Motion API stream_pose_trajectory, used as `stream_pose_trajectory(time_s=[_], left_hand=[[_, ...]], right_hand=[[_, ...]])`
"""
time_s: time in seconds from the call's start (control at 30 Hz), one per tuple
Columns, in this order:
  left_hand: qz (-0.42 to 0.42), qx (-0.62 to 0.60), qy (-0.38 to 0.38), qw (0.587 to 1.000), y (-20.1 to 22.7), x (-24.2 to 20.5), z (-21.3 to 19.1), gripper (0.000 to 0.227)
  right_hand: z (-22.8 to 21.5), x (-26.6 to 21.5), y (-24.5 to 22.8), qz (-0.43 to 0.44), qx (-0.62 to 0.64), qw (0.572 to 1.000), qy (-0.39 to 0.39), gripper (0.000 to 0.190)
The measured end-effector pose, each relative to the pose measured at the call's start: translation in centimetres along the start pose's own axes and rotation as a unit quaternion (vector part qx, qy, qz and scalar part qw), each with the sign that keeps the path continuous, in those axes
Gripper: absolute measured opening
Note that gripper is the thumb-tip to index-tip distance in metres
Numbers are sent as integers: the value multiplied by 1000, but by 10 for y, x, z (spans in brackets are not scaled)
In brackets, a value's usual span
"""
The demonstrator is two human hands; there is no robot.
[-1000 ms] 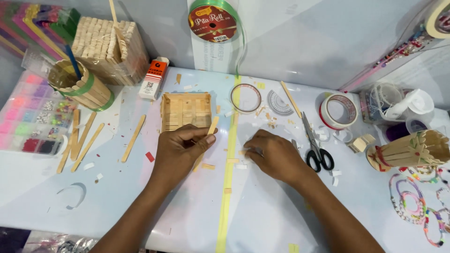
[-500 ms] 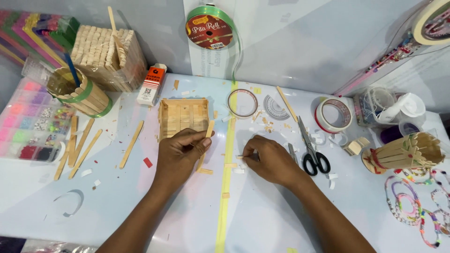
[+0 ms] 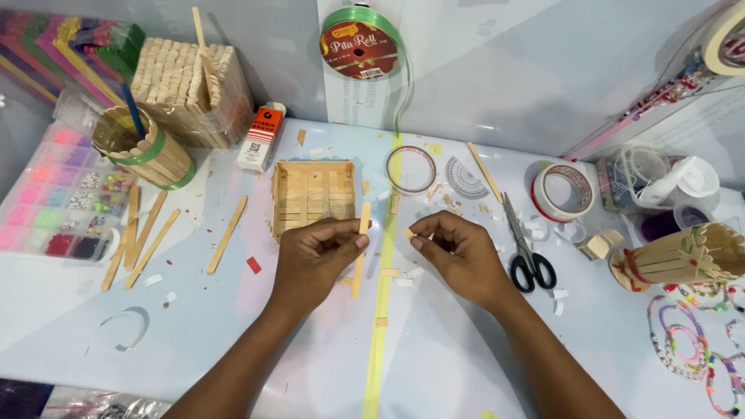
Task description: Cutting double-sided tape and applying it to small wooden sticks for a handicraft project.
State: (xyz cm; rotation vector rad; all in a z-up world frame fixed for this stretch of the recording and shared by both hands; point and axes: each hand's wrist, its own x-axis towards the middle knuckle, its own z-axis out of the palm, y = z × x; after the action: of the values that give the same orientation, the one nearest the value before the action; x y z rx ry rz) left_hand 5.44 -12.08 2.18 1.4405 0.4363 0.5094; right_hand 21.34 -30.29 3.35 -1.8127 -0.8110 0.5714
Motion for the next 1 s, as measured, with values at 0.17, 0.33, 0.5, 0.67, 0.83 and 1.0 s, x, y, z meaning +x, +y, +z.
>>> stream_pose_trajectory(time_s=[0.17, 0.33, 0.5, 0.67, 0.83, 1.0], left_hand=[[-20, -59, -29, 998, -7, 3, -3, 33], [-19, -137, -51, 989, -18, 7, -4, 32], [-19, -225, -87, 970, -22, 7, -8, 20], [-15, -268, -101, 958, -26, 7, -8, 18], [-17, -287, -106, 952, -28, 9, -11, 18], [-28, -291, -106, 950, -31, 11, -12, 15]], right_hand=[[0, 3, 13, 20, -19, 1000, -12, 17], [0, 5, 20, 9, -36, 999, -23, 18], [4, 4, 23, 9, -76, 997, -26, 19], [7, 4, 20, 14, -112, 993, -35, 20], [10, 4, 17, 17, -142, 989, -48, 18], [10, 4, 10, 17, -172, 983, -58, 16]])
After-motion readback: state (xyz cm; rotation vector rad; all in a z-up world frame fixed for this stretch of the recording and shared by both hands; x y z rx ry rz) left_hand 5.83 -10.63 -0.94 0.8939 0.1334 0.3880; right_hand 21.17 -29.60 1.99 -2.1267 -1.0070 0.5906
